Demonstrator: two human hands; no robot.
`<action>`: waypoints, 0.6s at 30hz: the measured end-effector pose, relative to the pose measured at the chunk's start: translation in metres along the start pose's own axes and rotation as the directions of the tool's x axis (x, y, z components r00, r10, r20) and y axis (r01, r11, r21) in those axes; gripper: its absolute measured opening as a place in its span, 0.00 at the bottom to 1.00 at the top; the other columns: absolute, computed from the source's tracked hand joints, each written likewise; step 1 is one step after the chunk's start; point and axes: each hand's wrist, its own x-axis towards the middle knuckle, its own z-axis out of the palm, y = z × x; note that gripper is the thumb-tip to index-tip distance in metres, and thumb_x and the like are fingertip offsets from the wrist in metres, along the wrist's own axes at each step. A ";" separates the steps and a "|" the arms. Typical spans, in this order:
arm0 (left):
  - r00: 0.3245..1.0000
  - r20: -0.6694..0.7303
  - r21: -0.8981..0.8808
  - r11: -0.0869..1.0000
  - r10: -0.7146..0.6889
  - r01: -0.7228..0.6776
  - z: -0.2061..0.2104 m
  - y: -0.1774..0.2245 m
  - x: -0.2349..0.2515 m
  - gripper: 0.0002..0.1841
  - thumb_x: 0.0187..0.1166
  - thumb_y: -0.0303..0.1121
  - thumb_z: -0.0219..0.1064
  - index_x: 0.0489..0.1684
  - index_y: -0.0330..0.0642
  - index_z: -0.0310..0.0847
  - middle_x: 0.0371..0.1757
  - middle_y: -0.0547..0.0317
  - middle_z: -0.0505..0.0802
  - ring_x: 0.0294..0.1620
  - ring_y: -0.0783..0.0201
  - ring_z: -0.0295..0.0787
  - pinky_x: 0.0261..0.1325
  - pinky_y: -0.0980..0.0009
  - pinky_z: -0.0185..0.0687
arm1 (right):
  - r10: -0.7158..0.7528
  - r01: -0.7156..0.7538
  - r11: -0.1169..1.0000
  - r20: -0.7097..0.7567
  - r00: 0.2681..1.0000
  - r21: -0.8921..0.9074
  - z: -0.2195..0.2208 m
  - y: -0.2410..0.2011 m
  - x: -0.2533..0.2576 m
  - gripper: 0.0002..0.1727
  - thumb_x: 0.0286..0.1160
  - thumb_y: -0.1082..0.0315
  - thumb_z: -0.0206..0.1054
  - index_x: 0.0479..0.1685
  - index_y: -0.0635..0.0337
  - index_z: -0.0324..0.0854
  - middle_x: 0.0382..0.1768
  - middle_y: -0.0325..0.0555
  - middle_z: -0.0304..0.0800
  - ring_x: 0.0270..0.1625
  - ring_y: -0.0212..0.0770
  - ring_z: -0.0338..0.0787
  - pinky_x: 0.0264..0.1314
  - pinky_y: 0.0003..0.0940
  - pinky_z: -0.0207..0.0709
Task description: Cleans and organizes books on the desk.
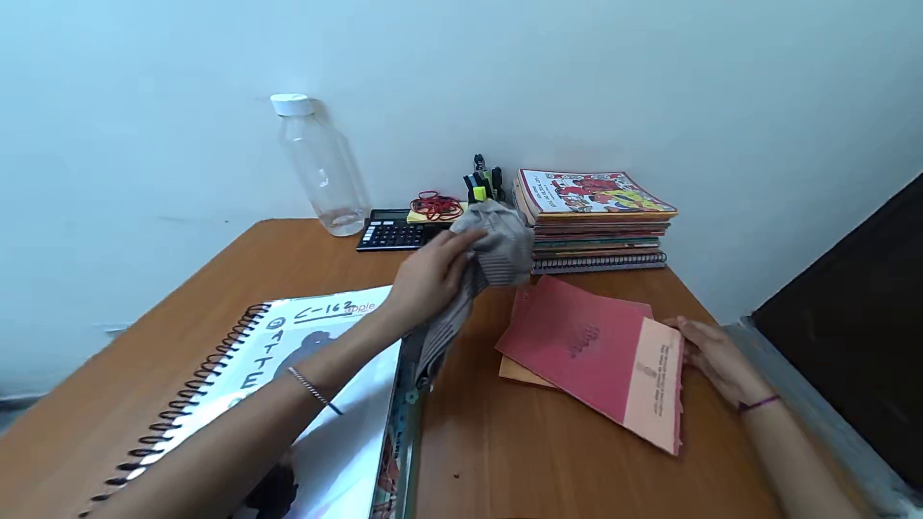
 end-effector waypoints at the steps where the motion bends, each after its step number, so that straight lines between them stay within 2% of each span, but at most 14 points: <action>1: 0.998 0.056 0.012 1.000 -0.014 0.014 0.009 0.002 0.003 0.19 0.90 0.26 0.55 0.75 0.42 0.81 0.58 0.38 0.89 0.56 0.37 0.89 0.55 0.33 0.81 | 0.015 -0.017 0.992 0.015 1.000 0.124 -0.005 0.008 0.004 0.21 0.96 0.62 0.45 0.60 0.66 0.81 0.35 0.42 0.92 0.28 0.29 0.88 0.34 0.25 0.83; 3: 0.993 0.117 0.041 0.999 -0.011 0.006 0.025 0.011 0.009 0.19 0.89 0.26 0.56 0.75 0.42 0.81 0.58 0.38 0.90 0.53 0.37 0.91 0.51 0.35 0.83 | 0.019 -0.028 0.964 0.039 0.999 0.264 -0.013 0.013 0.006 0.25 0.97 0.58 0.39 0.65 0.65 0.78 0.44 0.44 0.94 0.33 0.32 0.91 0.39 0.26 0.85; 6: 0.979 0.204 0.096 0.995 -0.006 -0.014 0.053 0.036 0.017 0.18 0.90 0.28 0.58 0.75 0.40 0.81 0.61 0.38 0.89 0.48 0.37 0.92 0.48 0.36 0.84 | 0.014 -0.025 0.964 0.043 0.999 0.266 -0.014 0.012 0.001 0.24 0.97 0.62 0.38 0.66 0.66 0.77 0.47 0.44 0.94 0.34 0.32 0.91 0.39 0.26 0.84; 8: 0.960 0.279 0.114 0.992 0.018 -0.051 0.080 0.051 0.018 0.18 0.90 0.31 0.59 0.75 0.39 0.81 0.60 0.37 0.90 0.47 0.37 0.93 0.47 0.36 0.86 | -0.016 0.009 0.985 0.040 0.999 0.170 -0.010 0.013 -0.003 0.21 0.96 0.67 0.41 0.67 0.68 0.78 0.48 0.46 0.93 0.35 0.32 0.90 0.40 0.26 0.84; 10: 0.914 0.402 0.125 0.986 0.048 -0.107 0.107 0.068 0.016 0.19 0.91 0.33 0.58 0.76 0.38 0.80 0.63 0.37 0.90 0.53 0.36 0.92 0.51 0.37 0.86 | -0.071 0.071 0.997 0.012 0.997 -0.017 -0.004 0.012 -0.006 0.18 0.93 0.72 0.49 0.67 0.69 0.80 0.47 0.50 0.90 0.37 0.34 0.89 0.43 0.29 0.84; 13: 0.859 0.502 0.120 0.975 0.103 -0.187 0.135 0.093 0.016 0.18 0.90 0.31 0.57 0.73 0.35 0.80 0.63 0.40 0.89 0.58 0.38 0.91 0.56 0.41 0.85 | -0.127 0.123 0.965 0.000 0.992 -0.231 0.003 0.009 -0.008 0.16 0.88 0.77 0.56 0.67 0.69 0.82 0.58 0.60 0.89 0.47 0.43 0.91 0.51 0.38 0.84; 16: 0.805 0.543 0.011 0.957 0.239 -0.291 0.146 0.117 0.014 0.17 0.88 0.30 0.59 0.70 0.37 0.83 0.61 0.41 0.90 0.57 0.40 0.91 0.54 0.42 0.86 | -0.128 0.123 0.964 -0.005 0.992 -0.235 0.002 0.012 -0.006 0.15 0.86 0.77 0.59 0.65 0.68 0.83 0.57 0.57 0.90 0.45 0.40 0.90 0.49 0.34 0.84; 18: 0.717 0.612 -0.088 0.930 0.333 -0.357 0.148 0.140 0.012 0.17 0.90 0.30 0.55 0.72 0.37 0.80 0.63 0.39 0.89 0.61 0.38 0.89 0.58 0.41 0.83 | -0.134 0.129 0.969 -0.009 0.991 -0.211 -0.001 0.012 -0.006 0.15 0.83 0.81 0.59 0.64 0.69 0.84 0.57 0.57 0.91 0.50 0.41 0.91 0.55 0.36 0.85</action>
